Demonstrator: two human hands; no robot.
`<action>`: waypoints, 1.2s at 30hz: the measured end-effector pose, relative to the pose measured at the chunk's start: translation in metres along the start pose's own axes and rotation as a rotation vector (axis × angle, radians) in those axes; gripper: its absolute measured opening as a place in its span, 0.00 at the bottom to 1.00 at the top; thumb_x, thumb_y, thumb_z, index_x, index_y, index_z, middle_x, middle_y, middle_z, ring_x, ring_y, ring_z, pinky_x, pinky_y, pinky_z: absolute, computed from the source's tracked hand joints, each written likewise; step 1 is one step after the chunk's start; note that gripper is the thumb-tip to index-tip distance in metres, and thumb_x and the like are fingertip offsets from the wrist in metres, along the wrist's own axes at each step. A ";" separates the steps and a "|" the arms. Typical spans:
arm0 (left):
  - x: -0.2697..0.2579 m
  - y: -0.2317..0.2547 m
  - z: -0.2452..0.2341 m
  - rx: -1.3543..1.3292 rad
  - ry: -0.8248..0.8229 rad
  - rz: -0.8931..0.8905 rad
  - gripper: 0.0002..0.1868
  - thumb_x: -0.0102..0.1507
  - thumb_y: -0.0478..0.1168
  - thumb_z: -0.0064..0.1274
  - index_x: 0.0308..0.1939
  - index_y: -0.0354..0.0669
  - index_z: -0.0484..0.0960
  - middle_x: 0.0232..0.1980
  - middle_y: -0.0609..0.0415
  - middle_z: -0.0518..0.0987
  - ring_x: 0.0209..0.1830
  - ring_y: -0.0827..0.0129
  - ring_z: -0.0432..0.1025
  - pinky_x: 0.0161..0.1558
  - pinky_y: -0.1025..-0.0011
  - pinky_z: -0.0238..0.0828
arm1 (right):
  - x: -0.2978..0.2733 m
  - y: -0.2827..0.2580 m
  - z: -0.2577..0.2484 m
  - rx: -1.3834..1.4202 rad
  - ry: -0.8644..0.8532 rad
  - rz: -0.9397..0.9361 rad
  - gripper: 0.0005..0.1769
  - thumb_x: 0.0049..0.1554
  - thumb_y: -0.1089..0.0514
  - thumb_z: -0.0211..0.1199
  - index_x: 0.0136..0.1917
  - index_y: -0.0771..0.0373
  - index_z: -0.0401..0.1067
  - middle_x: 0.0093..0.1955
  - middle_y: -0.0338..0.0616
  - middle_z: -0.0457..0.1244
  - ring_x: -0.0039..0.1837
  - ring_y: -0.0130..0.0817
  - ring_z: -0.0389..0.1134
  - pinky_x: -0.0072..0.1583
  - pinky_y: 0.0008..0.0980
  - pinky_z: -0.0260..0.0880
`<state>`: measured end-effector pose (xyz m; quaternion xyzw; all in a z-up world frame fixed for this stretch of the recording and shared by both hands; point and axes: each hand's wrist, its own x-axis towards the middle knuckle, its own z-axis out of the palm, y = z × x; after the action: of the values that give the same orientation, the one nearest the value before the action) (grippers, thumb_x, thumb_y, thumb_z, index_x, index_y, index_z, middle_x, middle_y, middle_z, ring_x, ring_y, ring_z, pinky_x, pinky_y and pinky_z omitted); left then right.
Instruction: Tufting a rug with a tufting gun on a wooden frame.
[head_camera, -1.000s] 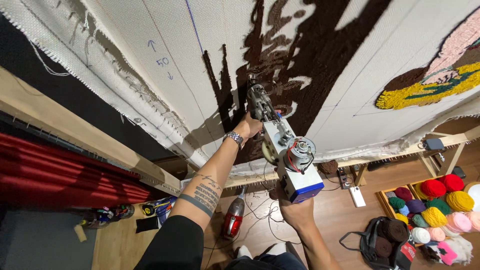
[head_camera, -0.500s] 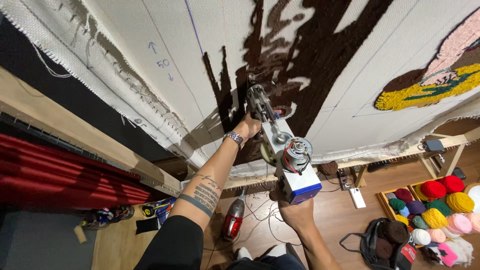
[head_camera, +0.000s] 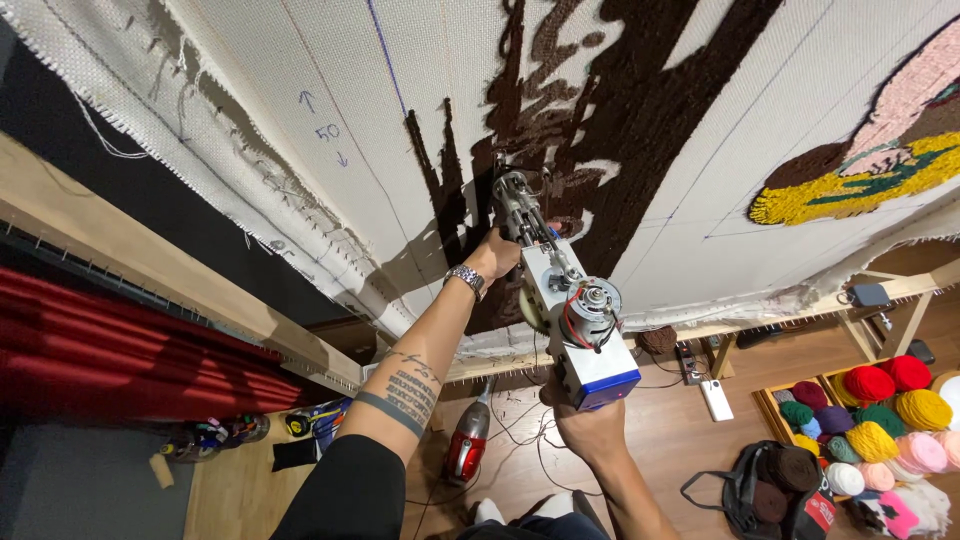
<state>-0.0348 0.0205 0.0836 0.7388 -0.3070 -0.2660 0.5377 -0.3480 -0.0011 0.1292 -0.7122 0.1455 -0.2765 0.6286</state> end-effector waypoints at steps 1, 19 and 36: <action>-0.007 0.012 0.000 -0.027 -0.028 -0.028 0.40 0.58 0.58 0.62 0.71 0.46 0.74 0.74 0.48 0.69 0.71 0.61 0.62 0.72 0.63 0.56 | 0.000 0.000 0.000 0.040 0.004 0.024 0.07 0.55 0.65 0.65 0.47 0.69 0.73 0.36 0.41 0.67 0.36 0.28 0.69 0.38 0.30 0.72; 0.030 -0.053 0.003 0.023 -0.030 0.103 0.42 0.58 0.66 0.58 0.70 0.46 0.75 0.74 0.48 0.70 0.75 0.56 0.61 0.76 0.60 0.50 | -0.001 0.002 0.000 0.019 0.009 -0.009 0.08 0.55 0.64 0.66 0.49 0.69 0.74 0.40 0.42 0.69 0.39 0.29 0.71 0.41 0.30 0.73; 0.049 -0.101 -0.002 -0.177 -0.013 0.007 0.39 0.54 0.40 0.59 0.58 0.04 0.69 0.24 0.62 0.76 0.21 0.79 0.68 0.24 0.77 0.65 | -0.004 0.007 0.006 -0.098 0.008 -0.139 0.05 0.55 0.65 0.64 0.47 0.68 0.75 0.36 0.40 0.68 0.36 0.28 0.70 0.37 0.29 0.72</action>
<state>0.0164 0.0094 -0.0157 0.6855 -0.2885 -0.2950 0.5999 -0.3470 0.0047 0.1216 -0.7493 0.1116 -0.3146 0.5719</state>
